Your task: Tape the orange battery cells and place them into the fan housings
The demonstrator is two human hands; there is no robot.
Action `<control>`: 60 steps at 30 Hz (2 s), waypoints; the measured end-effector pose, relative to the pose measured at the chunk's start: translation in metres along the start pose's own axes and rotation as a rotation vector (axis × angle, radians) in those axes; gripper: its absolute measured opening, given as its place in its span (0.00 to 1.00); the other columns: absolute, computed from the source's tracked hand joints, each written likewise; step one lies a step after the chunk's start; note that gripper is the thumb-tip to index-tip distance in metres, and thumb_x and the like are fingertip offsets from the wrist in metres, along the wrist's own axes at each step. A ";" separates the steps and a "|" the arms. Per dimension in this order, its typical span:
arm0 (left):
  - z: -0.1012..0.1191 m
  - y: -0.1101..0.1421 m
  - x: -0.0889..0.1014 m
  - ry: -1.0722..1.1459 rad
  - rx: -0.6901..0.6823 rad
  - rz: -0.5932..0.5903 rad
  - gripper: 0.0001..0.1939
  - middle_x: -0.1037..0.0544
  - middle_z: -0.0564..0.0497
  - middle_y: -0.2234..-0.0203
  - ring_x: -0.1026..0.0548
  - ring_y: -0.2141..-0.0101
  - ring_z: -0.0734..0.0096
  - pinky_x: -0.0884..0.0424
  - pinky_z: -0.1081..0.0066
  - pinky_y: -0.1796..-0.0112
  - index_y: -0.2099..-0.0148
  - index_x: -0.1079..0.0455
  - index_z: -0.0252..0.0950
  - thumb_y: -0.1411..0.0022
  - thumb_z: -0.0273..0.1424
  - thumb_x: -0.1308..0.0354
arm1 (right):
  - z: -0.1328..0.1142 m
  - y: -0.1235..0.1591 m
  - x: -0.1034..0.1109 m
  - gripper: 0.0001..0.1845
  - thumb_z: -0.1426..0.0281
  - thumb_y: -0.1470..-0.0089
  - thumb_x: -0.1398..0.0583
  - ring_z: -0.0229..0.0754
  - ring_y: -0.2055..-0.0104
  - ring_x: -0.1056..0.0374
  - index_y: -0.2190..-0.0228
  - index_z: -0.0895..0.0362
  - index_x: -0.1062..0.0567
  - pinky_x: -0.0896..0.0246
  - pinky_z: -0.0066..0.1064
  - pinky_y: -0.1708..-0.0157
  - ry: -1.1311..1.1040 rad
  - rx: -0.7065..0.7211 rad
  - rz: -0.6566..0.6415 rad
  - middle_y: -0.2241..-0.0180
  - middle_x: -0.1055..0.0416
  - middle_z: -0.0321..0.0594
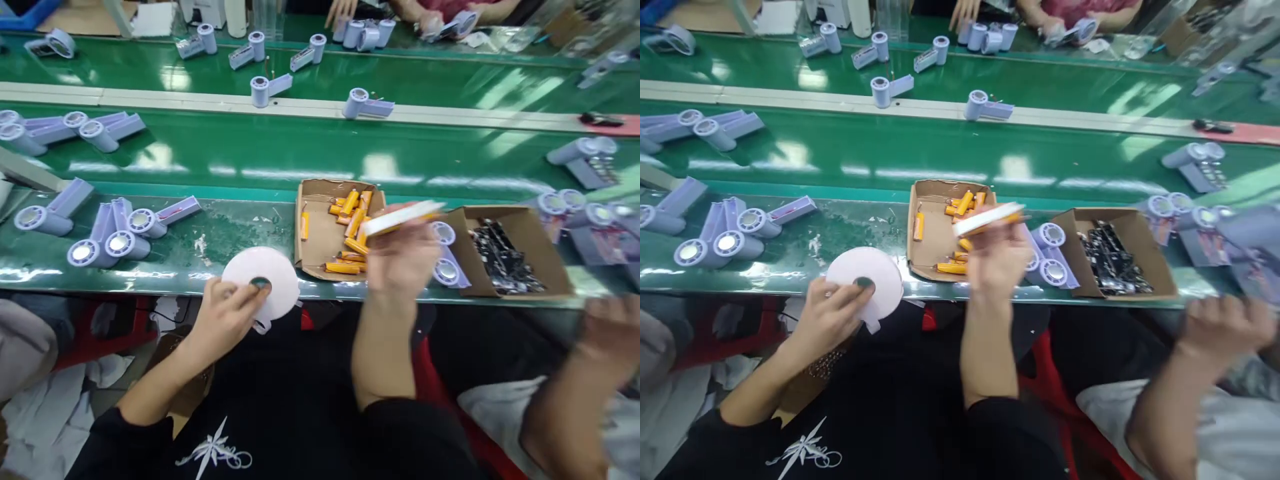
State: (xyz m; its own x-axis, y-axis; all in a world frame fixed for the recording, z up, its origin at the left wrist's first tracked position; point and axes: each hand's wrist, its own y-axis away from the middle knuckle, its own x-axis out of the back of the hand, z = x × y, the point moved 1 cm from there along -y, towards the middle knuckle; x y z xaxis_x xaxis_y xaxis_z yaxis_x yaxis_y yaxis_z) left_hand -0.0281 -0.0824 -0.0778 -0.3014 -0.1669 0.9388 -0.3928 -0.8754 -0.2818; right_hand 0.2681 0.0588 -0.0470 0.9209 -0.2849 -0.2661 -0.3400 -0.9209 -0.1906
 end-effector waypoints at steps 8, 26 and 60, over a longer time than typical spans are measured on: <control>-0.137 -0.037 0.030 -0.112 0.306 0.028 0.25 0.19 0.41 0.38 0.29 0.36 0.39 0.34 0.36 0.34 0.35 0.22 0.45 0.29 0.47 0.36 | 0.027 -0.020 0.019 0.32 0.57 0.63 0.16 0.54 0.65 0.13 0.56 0.48 0.17 0.12 0.48 0.63 -0.020 -0.069 -0.173 0.67 0.14 0.35; -0.218 -0.283 -0.043 -0.181 -0.074 -0.165 0.17 0.18 0.37 0.45 0.33 0.35 0.43 0.37 0.45 0.32 0.53 0.14 0.37 0.40 0.26 0.41 | 0.036 0.016 0.036 0.21 0.69 0.60 0.20 0.60 0.65 0.12 0.61 0.49 0.13 0.11 0.47 0.69 0.182 -0.144 -0.201 0.66 0.11 0.40; -0.205 -0.338 -0.060 0.125 0.221 -0.182 0.13 0.13 0.48 0.49 0.19 0.47 0.55 0.31 0.62 0.47 0.48 0.18 0.44 0.29 0.38 0.40 | 0.097 -0.164 -0.195 0.26 0.55 0.30 0.36 0.61 0.47 0.20 0.35 0.48 0.21 0.29 0.43 0.49 1.630 0.358 -1.139 0.47 0.15 0.51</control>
State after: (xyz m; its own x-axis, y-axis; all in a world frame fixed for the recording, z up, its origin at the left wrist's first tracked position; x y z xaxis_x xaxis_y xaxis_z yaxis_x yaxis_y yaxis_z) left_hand -0.0556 0.3164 -0.0793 -0.3536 0.0464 0.9343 -0.2556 -0.9655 -0.0488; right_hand 0.1255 0.2916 -0.0550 -0.0905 0.1587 0.9832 0.5807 -0.7936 0.1816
